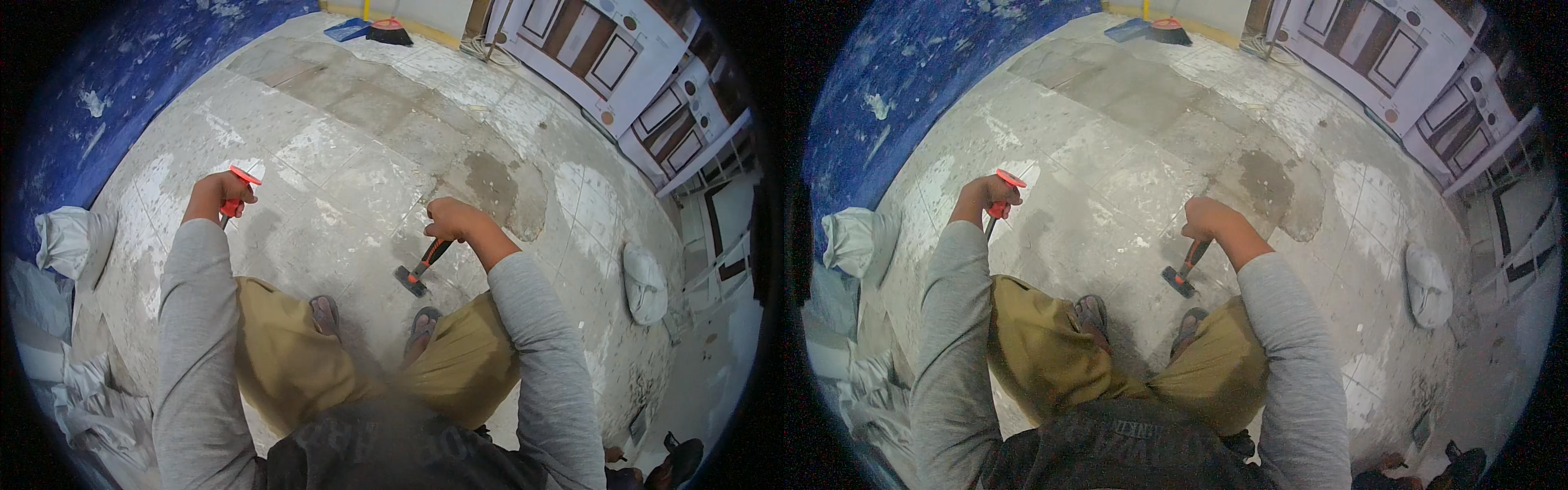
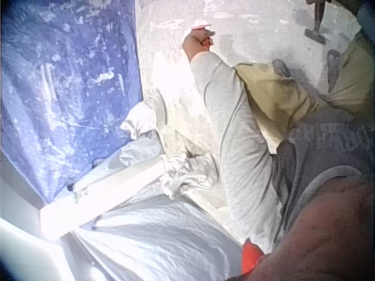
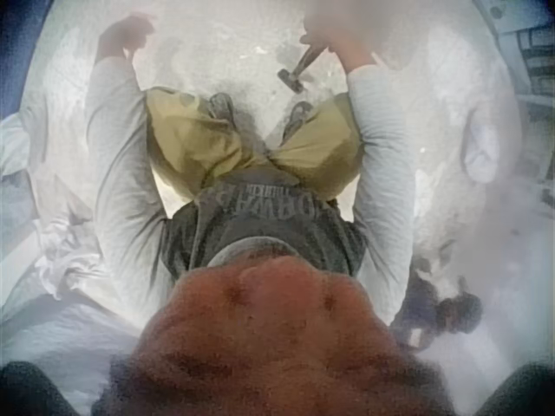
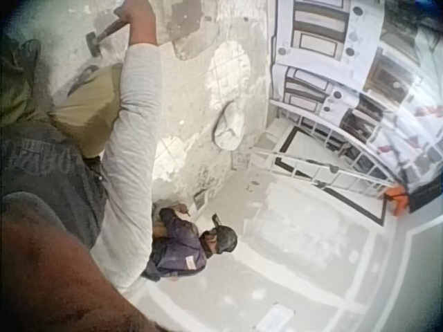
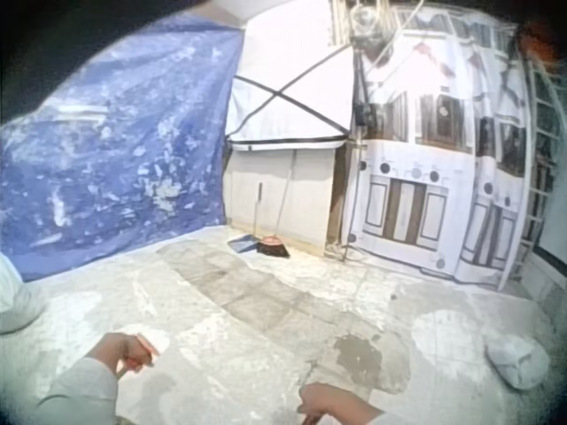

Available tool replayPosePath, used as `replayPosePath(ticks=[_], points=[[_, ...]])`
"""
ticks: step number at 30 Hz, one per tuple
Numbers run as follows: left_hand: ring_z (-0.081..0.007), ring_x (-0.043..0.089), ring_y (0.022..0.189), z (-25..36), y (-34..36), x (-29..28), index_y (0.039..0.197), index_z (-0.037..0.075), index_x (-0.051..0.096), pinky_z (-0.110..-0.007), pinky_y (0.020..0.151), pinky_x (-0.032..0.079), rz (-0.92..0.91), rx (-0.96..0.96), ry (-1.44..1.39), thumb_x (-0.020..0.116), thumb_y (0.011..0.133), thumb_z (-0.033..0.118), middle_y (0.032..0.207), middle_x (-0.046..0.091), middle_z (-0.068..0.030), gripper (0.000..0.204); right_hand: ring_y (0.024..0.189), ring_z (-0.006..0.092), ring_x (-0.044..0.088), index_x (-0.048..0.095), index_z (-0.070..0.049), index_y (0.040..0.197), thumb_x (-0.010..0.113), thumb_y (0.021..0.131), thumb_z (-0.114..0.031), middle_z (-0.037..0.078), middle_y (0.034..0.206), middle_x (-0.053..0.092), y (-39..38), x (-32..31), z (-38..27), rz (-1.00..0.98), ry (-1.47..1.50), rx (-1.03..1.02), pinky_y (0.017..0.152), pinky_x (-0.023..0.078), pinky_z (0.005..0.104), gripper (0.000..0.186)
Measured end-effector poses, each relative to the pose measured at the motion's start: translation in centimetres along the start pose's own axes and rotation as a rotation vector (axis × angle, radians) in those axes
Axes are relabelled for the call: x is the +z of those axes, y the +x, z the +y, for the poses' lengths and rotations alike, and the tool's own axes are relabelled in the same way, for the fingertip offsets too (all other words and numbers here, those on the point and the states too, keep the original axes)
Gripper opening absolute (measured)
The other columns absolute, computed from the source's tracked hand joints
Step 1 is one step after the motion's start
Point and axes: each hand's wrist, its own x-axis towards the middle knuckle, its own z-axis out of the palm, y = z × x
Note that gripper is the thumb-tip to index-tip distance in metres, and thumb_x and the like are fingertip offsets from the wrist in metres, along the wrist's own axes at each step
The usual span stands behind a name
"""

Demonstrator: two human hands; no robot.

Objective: The person holds a chisel against a concrete floor and strikes it repeatedly with a hammer to chip away at the surface.

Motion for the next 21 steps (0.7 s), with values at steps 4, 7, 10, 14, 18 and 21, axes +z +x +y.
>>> replayPosePath(ticks=[4,7,10,14,18,21], points=[[-0.0182,0.061,0.057,1.0,-1.1,0.7,0.086,0.007,0.057,-0.038,0.054,0.048,0.001,-0.013,-0.056,0.071,0.078,0.015,0.067,0.062,-0.0069,0.018,0.055,0.0283,0.064,0.056,0.008,0.106,0.063,0.08,-0.021,0.02,0.081,0.064,-0.7,-0.2,0.3,-0.012,0.043,0.015,0.047,0.05,0.0381,0.04],[-0.0188,0.061,0.058,0.9,-1.2,0.7,0.085,0.006,0.058,-0.037,0.054,0.05,0.01,-0.025,-0.108,0.073,0.076,0.015,0.068,0.063,-0.0071,0.019,0.055,0.0282,0.064,0.055,0.008,0.109,0.062,0.08,-0.021,0.02,0.086,0.063,-0.9,-0.3,0.6,-0.004,0.134,0.104,0.046,0.051,0.0371,0.042],[-0.0197,0.062,0.058,0.8,-1.4,0.9,0.084,0.005,0.058,-0.037,0.055,0.052,0.004,-0.015,-0.131,0.074,0.075,0.014,0.067,0.063,-0.0072,0.02,0.055,0.0287,0.064,0.055,0.008,0.11,0.061,0.08,-0.022,0.022,0.09,0.062,-0.7,-0.5,1.0,-0.021,0.164,0.118,0.046,0.052,0.0366,0.043],[-0.021,0.062,0.058,1.9,-2.4,0.9,0.084,0.004,0.057,-0.038,0.055,0.053,0.0,-0.005,-0.112,0.074,0.076,0.013,0.067,0.062,-0.0079,0.021,0.055,0.0287,0.064,0.054,0.008,0.111,0.061,0.08,-0.023,0.021,0.091,0.062,-0.7,-0.7,1.6,-0.043,0.159,0.159,0.046,0.053,0.0366,0.044],[-0.0213,0.063,0.058,0.9,-1.3,0.6,0.084,0.003,0.057,-0.038,0.055,0.053,-0.005,-0.016,-0.147,0.074,0.076,0.013,0.066,0.062,-0.0087,0.022,0.055,0.0284,0.064,0.055,0.007,0.111,0.061,0.08,-0.024,0.021,0.092,0.062,-1.0,-0.8,1.5,-0.029,0.17,0.168,0.047,0.052,0.0365,0.045],[-0.0213,0.063,0.058,1.1,-1.7,1.0,0.084,0.003,0.056,-0.039,0.055,0.053,0.01,-0.018,-0.119,0.074,0.076,0.013,0.066,0.062,-0.0089,0.022,0.055,0.0281,0.064,0.055,0.007,0.112,0.061,0.079,-0.023,0.021,0.092,0.062,-0.6,-0.3,1.7,-0.04,0.143,0.156,0.047,0.051,0.0363,0.045]])
